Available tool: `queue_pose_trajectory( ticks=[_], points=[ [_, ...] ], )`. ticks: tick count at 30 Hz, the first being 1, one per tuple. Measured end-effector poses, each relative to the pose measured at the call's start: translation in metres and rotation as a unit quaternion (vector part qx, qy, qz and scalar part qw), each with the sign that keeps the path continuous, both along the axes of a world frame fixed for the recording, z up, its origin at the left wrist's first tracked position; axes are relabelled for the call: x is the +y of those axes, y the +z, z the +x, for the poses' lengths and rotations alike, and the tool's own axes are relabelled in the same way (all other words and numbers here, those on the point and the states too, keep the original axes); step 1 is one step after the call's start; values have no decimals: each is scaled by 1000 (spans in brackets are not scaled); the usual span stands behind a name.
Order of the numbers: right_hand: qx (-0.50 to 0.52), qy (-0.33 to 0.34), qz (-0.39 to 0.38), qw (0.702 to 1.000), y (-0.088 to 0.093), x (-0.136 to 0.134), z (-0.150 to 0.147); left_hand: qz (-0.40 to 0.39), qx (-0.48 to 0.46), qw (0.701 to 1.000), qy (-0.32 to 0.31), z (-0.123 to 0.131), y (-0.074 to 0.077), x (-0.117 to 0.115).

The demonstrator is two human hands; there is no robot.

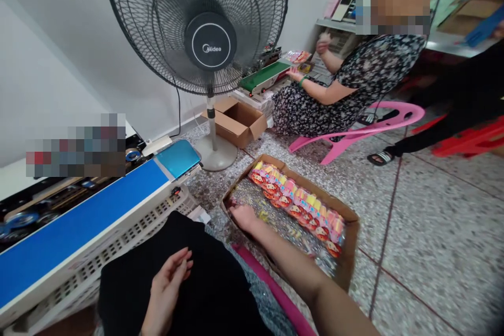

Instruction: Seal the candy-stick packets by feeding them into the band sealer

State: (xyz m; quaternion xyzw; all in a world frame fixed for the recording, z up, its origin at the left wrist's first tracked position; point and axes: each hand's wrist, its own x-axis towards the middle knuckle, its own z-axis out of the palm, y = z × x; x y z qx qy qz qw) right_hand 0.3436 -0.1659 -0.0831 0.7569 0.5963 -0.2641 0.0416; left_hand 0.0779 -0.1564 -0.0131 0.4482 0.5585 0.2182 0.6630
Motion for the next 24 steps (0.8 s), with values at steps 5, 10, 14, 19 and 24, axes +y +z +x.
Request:
queue_pose_trajectory(
  ticks=[5,10,14,19,24],
  points=[
    [-14,-11,10,1000,-1,-6,1,18,-10,1000,-4,9,9,6],
    [54,-62,116,990,22,-20,33,38,-26,999,-15,19,13,18],
    [186,-68,228,953,70,-14,54,77,-82,993,-32,53,23,29],
    [285,8,259,923,130,15,41,1,-186,982,-27,105,43,36],
    [306,81,225,921,151,43,18,-85,-271,957,-58,104,56,48]
  ],
)
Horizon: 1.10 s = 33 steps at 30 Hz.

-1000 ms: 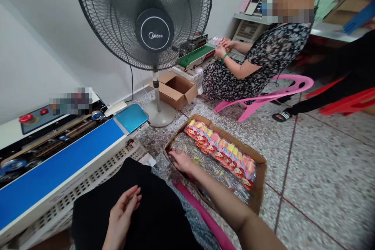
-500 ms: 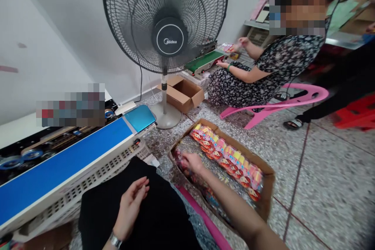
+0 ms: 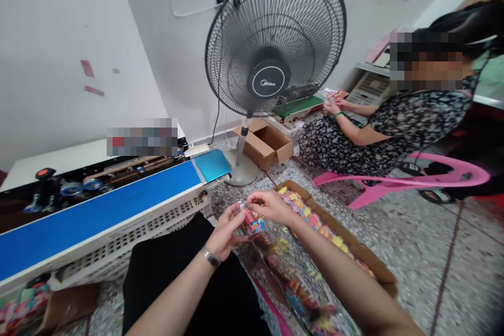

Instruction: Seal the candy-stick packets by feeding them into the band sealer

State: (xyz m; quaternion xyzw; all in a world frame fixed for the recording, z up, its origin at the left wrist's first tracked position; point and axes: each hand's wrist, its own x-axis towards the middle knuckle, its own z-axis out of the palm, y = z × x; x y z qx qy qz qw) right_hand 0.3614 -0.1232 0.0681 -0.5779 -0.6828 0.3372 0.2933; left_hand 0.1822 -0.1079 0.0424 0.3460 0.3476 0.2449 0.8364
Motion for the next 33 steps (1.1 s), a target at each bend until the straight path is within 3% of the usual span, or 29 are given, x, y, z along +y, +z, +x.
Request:
queue_pose_trajectory(
  ticks=[6,8,13,15,20,26,33],
  points=[
    [-30,135,2,990,11,22,-25,90,47,993,-59,-29,-1,21],
    [-29,131,0,991,11,27,-36,112,37,992,-52,-35,-4,22],
    [2,-73,67,995,-6,25,-66,90,21,989,117,-50,-14,21],
    [29,-92,61,993,-15,23,-76,84,27,981,175,-57,-17,22],
    [88,-42,5,995,-30,25,-97,99,12,955,280,-71,-16,32],
    [83,1,3,997,-32,33,-115,129,12,932,340,-86,-14,44],
    [-12,121,133,984,-47,44,-133,134,7,906,401,-104,-15,54]
  ],
)
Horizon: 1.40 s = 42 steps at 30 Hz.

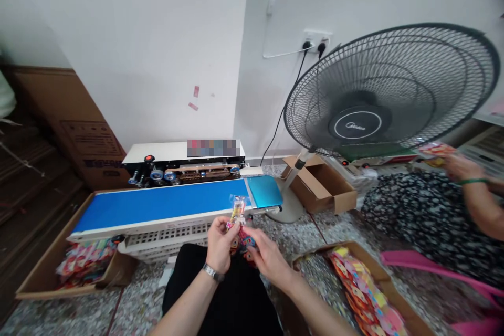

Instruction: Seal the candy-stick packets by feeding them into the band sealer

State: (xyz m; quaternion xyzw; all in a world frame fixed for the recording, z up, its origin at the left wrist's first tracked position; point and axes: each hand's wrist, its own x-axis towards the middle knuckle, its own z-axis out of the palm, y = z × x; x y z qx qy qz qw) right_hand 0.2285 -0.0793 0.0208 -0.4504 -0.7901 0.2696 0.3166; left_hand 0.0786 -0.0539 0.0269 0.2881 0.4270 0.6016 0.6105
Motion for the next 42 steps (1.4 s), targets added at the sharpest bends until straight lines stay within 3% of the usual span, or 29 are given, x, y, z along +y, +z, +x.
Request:
queue_pose_trajectory(
  ticks=[3,6,11,15,19,24,29,34,38,42],
  points=[
    [28,-5,8,1000,-6,10,-8,1,-30,1000,0,-7,-4,4],
    [82,-64,-39,994,-5,18,-19,-1,-31,1000,0,-14,-8,9],
    [148,-96,-87,980,-1,46,-26,-34,-19,999,24,-34,-18,18],
    [192,-251,-99,943,-11,102,-12,-73,-29,997,21,-51,-26,17],
    [119,-373,-101,915,-34,164,0,-95,-16,995,32,-58,-28,8],
    [9,-411,-95,907,-54,204,-3,-100,5,994,48,-64,-34,-2],
    [-36,-405,-105,908,-62,218,-20,-100,6,994,45,-66,-35,-2],
    [-43,-333,-91,938,-54,217,-48,-95,-8,994,45,-62,-26,6],
    [51,-214,-27,975,-33,176,-71,-72,-42,996,40,-59,-20,18],
    [207,-43,-80,974,-15,115,-82,-34,-36,998,47,-54,-15,33]
  ],
)
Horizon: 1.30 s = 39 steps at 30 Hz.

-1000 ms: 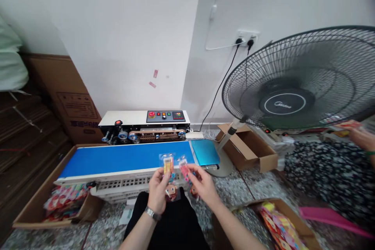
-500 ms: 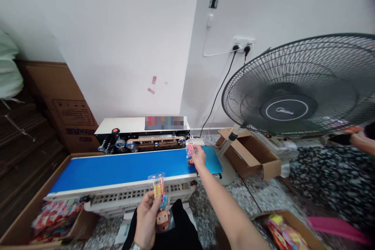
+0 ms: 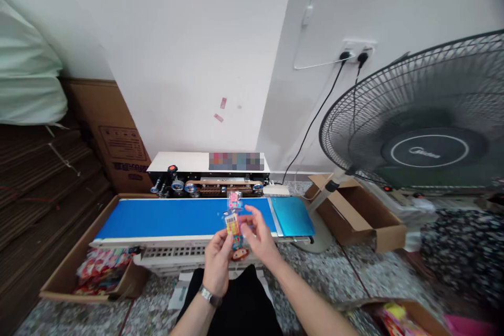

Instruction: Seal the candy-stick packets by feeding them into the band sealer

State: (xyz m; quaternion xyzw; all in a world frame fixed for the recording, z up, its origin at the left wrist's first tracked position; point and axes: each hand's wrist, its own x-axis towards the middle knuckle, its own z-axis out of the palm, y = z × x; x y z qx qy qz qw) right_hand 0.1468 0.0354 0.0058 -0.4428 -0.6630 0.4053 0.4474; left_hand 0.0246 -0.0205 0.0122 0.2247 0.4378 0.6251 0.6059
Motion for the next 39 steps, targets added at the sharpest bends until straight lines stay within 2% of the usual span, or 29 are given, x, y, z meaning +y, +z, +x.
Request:
queue_pose_trajectory(
  ticks=[2,5,9,13,17,19,22,24,26,29,32,35,39],
  points=[
    [10,19,-7,1000,3,-18,-1,7,8,1000,-5,6,1,5],
    [19,-17,-21,999,0,-19,5,17,34,999,-23,14,-2,8],
    [27,-97,-53,993,-10,15,31,-9,83,995,-53,13,-14,1],
    [-102,-199,-55,973,-20,56,69,-60,118,989,-70,-1,-29,-16],
    [-196,-261,-72,942,-35,86,93,-102,144,982,-70,-11,-49,-36],
    [-213,-263,-80,938,-42,96,92,-120,157,979,-52,-11,-60,-44],
    [-238,-231,-90,939,-47,105,77,-133,163,977,-29,-8,-71,-52],
    [-254,-202,-91,941,-46,108,62,-133,162,977,-30,-6,-72,-55],
    [-264,-176,-77,945,-43,106,48,-126,164,977,-48,-5,-66,-56],
    [-267,-139,-8,953,-34,88,42,-121,162,975,-88,-7,-51,-58],
    [-264,-108,36,958,-22,49,67,-118,161,973,-120,-9,-39,-64],
    [-281,-114,4,953,-10,-6,120,-117,165,967,-153,-13,-37,-75],
    [-332,-215,-96,913,-9,-93,209,-140,181,956,-185,-16,-47,-87]
  ],
)
